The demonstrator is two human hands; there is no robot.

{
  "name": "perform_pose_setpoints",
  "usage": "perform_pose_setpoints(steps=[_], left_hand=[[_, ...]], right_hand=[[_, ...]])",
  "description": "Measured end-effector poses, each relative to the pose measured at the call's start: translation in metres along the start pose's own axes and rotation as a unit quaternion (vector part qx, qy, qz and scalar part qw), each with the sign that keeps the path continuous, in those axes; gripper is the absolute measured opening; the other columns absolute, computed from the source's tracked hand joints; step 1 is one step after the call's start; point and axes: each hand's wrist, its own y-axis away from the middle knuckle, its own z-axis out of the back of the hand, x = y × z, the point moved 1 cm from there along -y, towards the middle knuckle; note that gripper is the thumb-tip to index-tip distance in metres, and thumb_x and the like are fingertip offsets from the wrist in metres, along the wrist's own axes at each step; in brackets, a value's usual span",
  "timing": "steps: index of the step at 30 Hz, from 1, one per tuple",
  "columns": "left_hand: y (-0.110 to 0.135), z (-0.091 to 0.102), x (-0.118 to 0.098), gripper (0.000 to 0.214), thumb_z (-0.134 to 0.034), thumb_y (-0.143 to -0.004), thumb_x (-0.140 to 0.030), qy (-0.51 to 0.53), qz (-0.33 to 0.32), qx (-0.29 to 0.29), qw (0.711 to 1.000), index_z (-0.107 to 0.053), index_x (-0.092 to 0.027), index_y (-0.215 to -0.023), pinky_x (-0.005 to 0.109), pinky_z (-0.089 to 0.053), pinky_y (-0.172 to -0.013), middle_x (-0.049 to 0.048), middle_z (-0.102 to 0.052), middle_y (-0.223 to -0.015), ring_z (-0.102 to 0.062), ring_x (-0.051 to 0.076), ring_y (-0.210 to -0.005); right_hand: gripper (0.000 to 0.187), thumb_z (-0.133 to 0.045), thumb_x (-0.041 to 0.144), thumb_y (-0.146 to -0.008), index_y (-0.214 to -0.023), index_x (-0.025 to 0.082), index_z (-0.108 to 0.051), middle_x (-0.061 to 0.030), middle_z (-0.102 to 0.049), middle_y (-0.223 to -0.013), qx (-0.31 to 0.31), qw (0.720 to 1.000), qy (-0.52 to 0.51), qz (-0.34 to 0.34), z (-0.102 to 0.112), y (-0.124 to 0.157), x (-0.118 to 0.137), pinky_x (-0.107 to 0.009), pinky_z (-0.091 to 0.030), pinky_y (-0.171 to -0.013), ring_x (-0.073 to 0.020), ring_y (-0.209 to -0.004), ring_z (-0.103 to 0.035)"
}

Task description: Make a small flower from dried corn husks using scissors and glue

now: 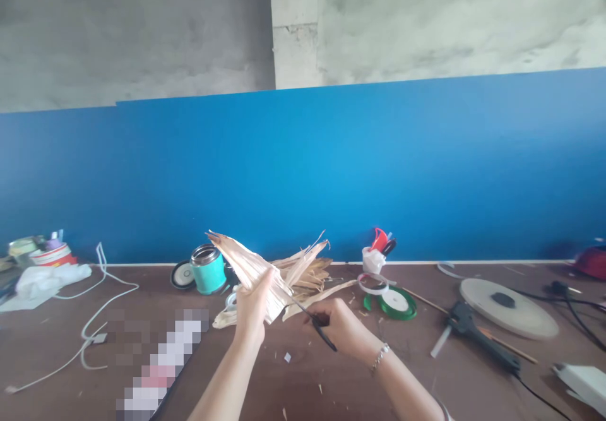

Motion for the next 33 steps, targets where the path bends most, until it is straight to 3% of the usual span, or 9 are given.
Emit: perform_pose_setpoints(steps=[9,19,25,33], left_hand=[[0.007,-0.005,0.008,0.032,-0.078,-0.064,-0.025,0.035,-0.008,-0.002,0.999,-0.071,-0.009,-0.090,0.035,-0.054,-0.080,0.0133,-0.073,-0.091,-0.067,0.027,-0.093],[0.006,-0.006,0.013,0.029,-0.076,-0.066,-0.023,0.059,0.002,-0.001,0.998,-0.070,-0.010,-0.091,0.031,-0.055,-0.078,0.0127,-0.073,-0.096,-0.066,0.026,-0.097],[0.012,-0.010,0.010,0.027,-0.076,-0.066,-0.025,0.068,0.031,-0.029,0.997,-0.071,-0.009,-0.087,0.032,-0.055,-0.075,0.0128,-0.073,-0.092,-0.067,0.027,-0.094],[0.014,-0.009,0.015,0.027,-0.074,-0.070,-0.027,0.075,0.031,-0.018,0.997,-0.071,-0.011,-0.091,0.031,-0.054,-0.080,0.0117,-0.072,-0.098,-0.065,0.025,-0.100]], right_hand=[[0.012,-0.059,0.020,-0.068,-0.072,0.013,-0.067,0.0026,-0.049,-0.052,-0.013,1.000,0.014,0.019,-0.002,-0.003,-0.002,-0.018,-0.028,-0.042,-0.0077,-0.046,-0.038],[0.012,-0.060,0.022,-0.069,-0.072,0.013,-0.068,0.0020,-0.050,-0.052,-0.018,1.000,0.009,0.020,-0.001,-0.004,-0.004,-0.019,-0.028,-0.044,-0.0087,-0.048,-0.037],[0.014,-0.061,0.023,-0.068,-0.074,0.013,-0.069,0.0036,-0.045,-0.050,-0.029,0.999,0.025,0.022,-0.003,-0.003,-0.001,-0.019,-0.027,-0.044,-0.0081,-0.047,-0.035],[0.015,-0.059,0.021,-0.068,-0.073,0.013,-0.070,0.0026,-0.049,-0.051,-0.035,0.998,0.032,0.034,-0.003,-0.002,-0.001,-0.019,-0.029,-0.046,-0.0084,-0.048,-0.037]])
